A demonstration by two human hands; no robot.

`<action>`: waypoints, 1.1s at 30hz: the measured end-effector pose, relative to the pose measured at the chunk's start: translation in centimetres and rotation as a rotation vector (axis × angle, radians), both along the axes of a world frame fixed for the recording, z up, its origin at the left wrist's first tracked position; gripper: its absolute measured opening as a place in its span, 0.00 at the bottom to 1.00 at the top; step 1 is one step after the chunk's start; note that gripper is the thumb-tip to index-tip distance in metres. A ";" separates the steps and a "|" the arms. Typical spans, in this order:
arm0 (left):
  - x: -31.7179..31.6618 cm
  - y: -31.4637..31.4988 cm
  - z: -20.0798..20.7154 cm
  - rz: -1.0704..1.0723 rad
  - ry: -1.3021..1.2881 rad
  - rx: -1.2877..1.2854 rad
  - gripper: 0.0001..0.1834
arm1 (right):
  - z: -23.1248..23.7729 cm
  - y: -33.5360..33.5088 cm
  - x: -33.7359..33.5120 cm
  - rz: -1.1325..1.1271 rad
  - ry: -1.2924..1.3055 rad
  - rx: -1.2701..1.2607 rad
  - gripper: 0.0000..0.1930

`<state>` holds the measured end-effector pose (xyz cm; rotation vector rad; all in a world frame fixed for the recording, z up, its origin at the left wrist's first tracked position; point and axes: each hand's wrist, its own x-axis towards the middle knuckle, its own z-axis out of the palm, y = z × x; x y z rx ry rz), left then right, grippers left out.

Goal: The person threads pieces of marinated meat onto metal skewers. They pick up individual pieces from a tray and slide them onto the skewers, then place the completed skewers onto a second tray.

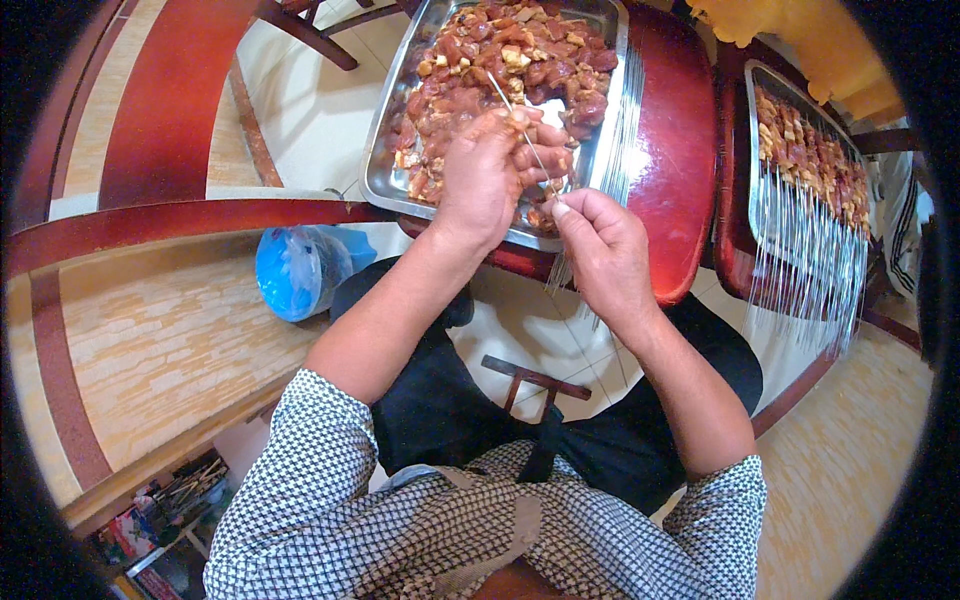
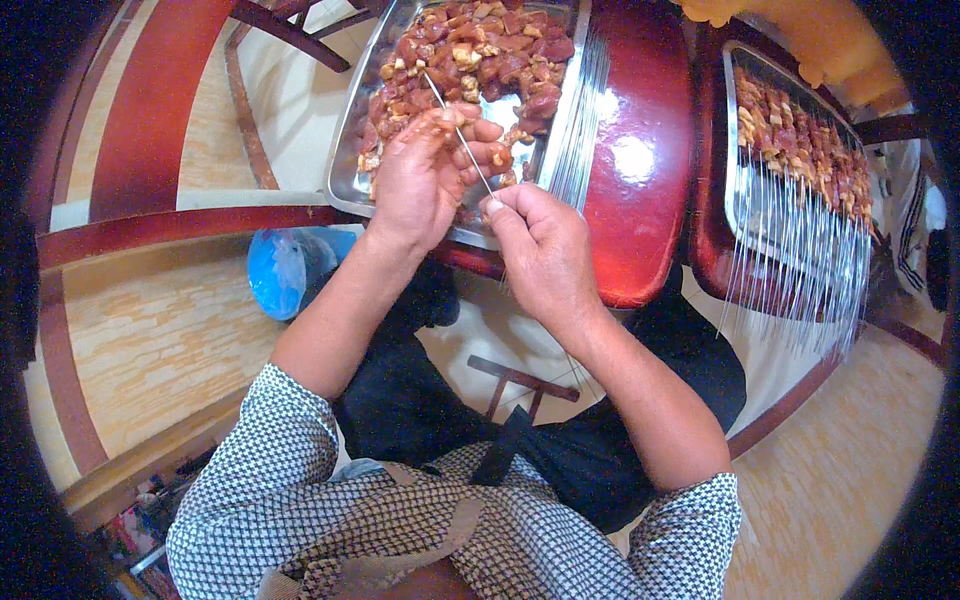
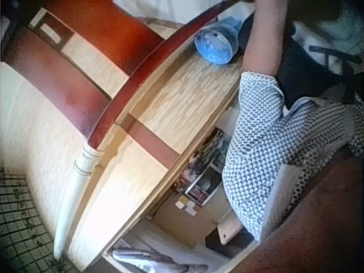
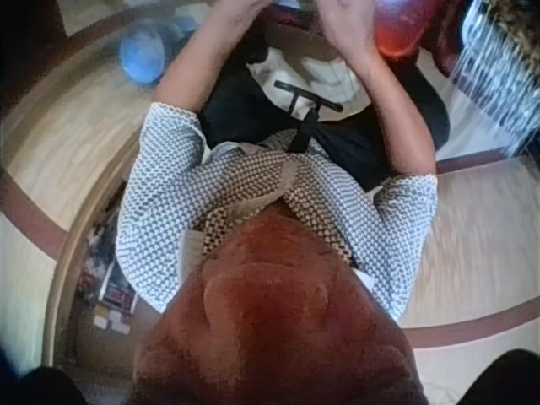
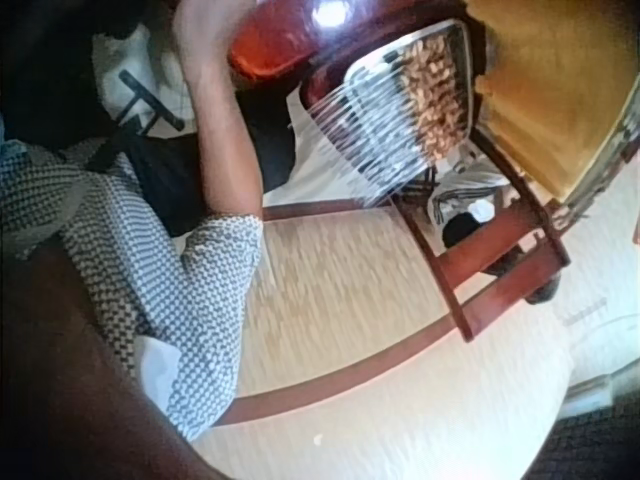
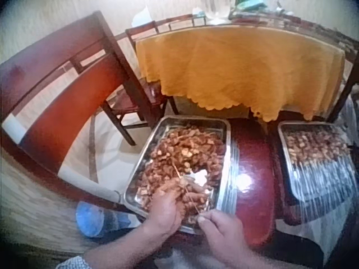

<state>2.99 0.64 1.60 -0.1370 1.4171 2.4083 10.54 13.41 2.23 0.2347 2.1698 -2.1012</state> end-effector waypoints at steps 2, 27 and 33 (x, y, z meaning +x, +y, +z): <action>-0.4 -0.6 0.2 -0.018 -0.008 0.081 0.16 | 0.3 0.3 -0.1 -0.016 0.010 -0.064 0.09; -3.3 -2.8 -0.4 -0.031 -0.090 0.287 0.16 | 2.2 2.2 0.4 0.132 -0.188 -0.141 0.10; -2.0 -2.3 0.7 -0.169 -0.148 0.430 0.16 | 1.7 1.9 0.3 0.115 -0.157 -0.142 0.10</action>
